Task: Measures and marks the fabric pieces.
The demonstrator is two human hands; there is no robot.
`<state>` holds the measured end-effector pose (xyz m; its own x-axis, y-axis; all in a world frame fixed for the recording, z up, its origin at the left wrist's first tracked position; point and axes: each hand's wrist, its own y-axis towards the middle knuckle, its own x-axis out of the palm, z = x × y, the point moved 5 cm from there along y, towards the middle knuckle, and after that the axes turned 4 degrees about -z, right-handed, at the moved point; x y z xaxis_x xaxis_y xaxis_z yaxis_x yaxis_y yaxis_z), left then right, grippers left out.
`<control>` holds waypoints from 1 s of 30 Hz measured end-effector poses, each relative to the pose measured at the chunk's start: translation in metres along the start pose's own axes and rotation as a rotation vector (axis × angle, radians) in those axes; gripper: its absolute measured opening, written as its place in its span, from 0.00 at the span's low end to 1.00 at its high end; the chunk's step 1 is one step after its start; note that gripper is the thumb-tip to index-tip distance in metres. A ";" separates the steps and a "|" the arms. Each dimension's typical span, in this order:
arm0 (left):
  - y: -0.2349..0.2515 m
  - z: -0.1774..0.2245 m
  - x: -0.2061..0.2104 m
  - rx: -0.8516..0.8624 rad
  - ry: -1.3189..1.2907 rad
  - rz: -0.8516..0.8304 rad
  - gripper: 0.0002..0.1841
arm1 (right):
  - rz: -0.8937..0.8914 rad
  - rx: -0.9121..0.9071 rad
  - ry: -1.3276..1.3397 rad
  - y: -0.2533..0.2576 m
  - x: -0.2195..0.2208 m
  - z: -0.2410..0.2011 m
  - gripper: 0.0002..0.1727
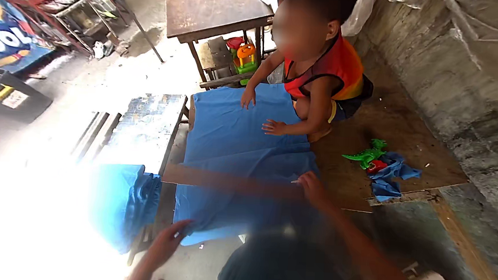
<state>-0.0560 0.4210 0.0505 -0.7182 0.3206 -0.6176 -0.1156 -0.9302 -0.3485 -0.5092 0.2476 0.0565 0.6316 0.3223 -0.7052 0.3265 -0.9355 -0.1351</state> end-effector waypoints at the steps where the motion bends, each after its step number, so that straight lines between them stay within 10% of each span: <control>1: -0.002 0.005 -0.014 0.028 -0.044 0.054 0.19 | 0.043 -0.009 -0.012 -0.014 -0.011 0.001 0.18; 18: 0.027 0.134 -0.170 0.518 -0.523 0.698 0.12 | 0.534 -0.259 0.023 -0.072 -0.111 -0.107 0.24; 26: -0.007 0.043 -0.139 0.484 -0.551 0.158 0.11 | 0.483 0.062 -0.032 -0.120 -0.064 -0.099 0.23; 30: -0.036 0.015 -0.089 0.116 -0.225 -0.254 0.14 | 0.375 0.208 0.024 -0.149 0.000 -0.052 0.20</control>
<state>0.0016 0.4236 0.1291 -0.7877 0.5093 -0.3465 -0.3781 -0.8438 -0.3807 -0.5213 0.3948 0.1134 0.6963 -0.0445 -0.7164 -0.0757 -0.9971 -0.0116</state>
